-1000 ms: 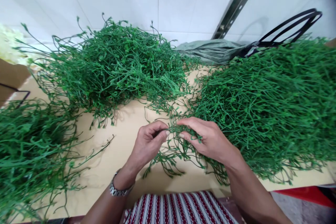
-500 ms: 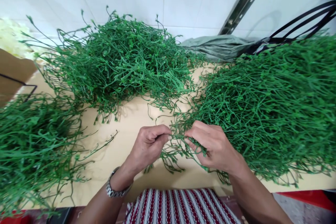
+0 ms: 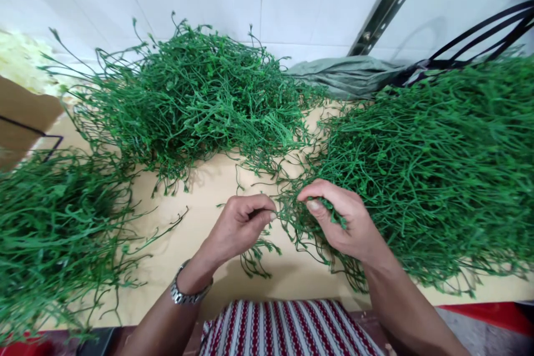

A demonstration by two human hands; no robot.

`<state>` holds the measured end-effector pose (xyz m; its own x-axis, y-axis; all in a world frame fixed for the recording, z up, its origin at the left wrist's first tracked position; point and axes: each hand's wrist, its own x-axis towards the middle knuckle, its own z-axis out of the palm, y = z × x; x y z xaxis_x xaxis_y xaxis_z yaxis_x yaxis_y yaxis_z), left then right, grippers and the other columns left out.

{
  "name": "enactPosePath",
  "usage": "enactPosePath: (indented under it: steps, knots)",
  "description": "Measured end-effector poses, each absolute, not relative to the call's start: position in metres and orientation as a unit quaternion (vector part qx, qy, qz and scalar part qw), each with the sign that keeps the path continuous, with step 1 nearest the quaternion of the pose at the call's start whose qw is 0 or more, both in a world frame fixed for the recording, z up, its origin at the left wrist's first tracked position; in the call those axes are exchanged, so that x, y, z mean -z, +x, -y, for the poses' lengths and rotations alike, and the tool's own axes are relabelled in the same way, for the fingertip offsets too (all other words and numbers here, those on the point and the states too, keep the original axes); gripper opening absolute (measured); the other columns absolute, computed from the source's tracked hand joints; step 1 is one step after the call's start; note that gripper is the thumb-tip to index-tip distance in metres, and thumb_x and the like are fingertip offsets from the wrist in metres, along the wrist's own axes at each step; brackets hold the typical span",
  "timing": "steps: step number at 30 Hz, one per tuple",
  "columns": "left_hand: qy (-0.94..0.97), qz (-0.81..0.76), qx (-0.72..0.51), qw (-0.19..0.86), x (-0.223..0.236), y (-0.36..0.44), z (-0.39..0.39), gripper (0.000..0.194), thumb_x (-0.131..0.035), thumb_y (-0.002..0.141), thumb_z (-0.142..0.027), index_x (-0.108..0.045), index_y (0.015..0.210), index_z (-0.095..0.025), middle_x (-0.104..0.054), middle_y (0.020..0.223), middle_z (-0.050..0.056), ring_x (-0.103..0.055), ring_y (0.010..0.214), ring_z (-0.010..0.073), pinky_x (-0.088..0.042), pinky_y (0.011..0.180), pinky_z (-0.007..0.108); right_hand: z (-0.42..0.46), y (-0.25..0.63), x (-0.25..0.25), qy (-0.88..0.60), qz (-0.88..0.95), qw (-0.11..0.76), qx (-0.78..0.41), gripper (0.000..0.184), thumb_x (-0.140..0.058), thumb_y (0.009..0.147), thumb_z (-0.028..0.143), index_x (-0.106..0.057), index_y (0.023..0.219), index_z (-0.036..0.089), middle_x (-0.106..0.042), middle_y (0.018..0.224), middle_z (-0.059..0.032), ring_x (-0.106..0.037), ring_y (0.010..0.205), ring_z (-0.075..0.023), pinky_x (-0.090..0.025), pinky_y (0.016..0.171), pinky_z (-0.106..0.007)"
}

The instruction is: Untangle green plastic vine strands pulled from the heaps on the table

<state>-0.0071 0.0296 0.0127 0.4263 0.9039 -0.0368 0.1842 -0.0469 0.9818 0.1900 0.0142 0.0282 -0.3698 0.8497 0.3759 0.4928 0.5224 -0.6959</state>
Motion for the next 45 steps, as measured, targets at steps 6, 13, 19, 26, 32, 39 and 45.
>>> enactPosePath:
  steps: [6,13,19,26,32,39,45]
  knots:
    - [0.543,-0.410,-0.370,0.633,-0.007,-0.004,-0.027,0.009,-0.064,0.069,-0.020,-0.066,0.062,-0.015,-0.051,0.049,-0.001,-0.042,0.048,0.0090,-0.033,0.047,0.020,-0.017,0.179,-0.017,-0.367,0.799,0.346,-0.328,0.020,-0.057,0.082,0.026,-0.056,0.100,0.018,-0.059,0.082,-0.0030,-0.054,0.075,-0.0141,-0.044,0.066,-0.026]
    - [0.473,-0.438,-0.435,0.629,0.000,0.006,-0.020,0.006,-0.065,0.067,-0.017,-0.065,0.061,-0.015,-0.051,0.052,-0.002,-0.041,0.050,0.0081,-0.034,0.051,0.020,-0.011,0.174,-0.010,-0.397,0.813,0.350,-0.241,0.014,-0.054,0.083,0.020,-0.058,0.096,0.015,-0.055,0.074,-0.0027,-0.051,0.068,-0.0130,-0.041,0.060,-0.025]
    - [0.614,-0.408,-0.422,0.528,-0.004,0.005,-0.024,0.010,-0.058,0.074,-0.014,-0.063,0.065,-0.016,-0.055,0.066,0.002,-0.050,0.066,0.0140,-0.039,0.062,0.024,-0.009,0.177,-0.008,-0.404,0.814,0.359,-0.211,0.012,-0.051,0.084,0.017,-0.058,0.094,0.015,-0.056,0.074,-0.0037,-0.049,0.065,-0.0129,-0.040,0.058,-0.025]
    - [0.752,-0.430,-0.304,0.396,-0.013,0.004,-0.022,0.019,-0.046,0.075,-0.006,-0.063,0.079,-0.015,-0.060,0.067,0.002,-0.052,0.062,0.0123,-0.038,0.059,0.022,-0.010,0.178,-0.008,-0.402,0.836,0.307,-0.214,0.011,-0.049,0.085,0.017,-0.060,0.087,0.015,-0.054,0.070,-0.0032,-0.049,0.063,-0.0131,-0.039,0.057,-0.024]
    - [0.646,-0.454,-0.406,0.460,-0.008,0.010,-0.018,0.014,-0.048,0.071,-0.009,-0.061,0.068,-0.012,-0.052,0.054,-0.002,-0.042,0.049,0.0077,-0.033,0.047,0.017,-0.006,0.171,-0.005,-0.415,0.789,0.382,-0.242,0.010,-0.054,0.083,0.018,-0.060,0.091,0.016,-0.057,0.072,-0.0030,-0.052,0.064,-0.0125,-0.041,0.057,-0.024]
    - [0.638,-0.423,-0.399,0.505,-0.010,0.008,-0.019,0.012,-0.047,0.070,-0.009,-0.055,0.061,-0.011,-0.041,0.050,-0.005,-0.034,0.047,0.0052,-0.028,0.044,0.016,-0.007,0.170,-0.003,-0.437,0.734,0.410,-0.319,0.004,-0.059,0.079,0.016,-0.061,0.082,0.017,-0.058,0.069,0.0001,-0.054,0.063,-0.0108,-0.042,0.058,-0.023]
    - [0.712,-0.401,-0.311,0.486,-0.009,0.002,-0.021,0.017,-0.043,0.073,-0.006,-0.052,0.060,-0.012,-0.035,0.051,-0.006,-0.031,0.049,0.0053,-0.026,0.046,0.017,-0.008,0.174,-0.008,-0.417,0.773,0.395,-0.270,0.008,-0.056,0.080,0.011,-0.061,0.084,0.016,-0.057,0.069,-0.0006,-0.052,0.062,-0.0101,-0.040,0.057,-0.021]
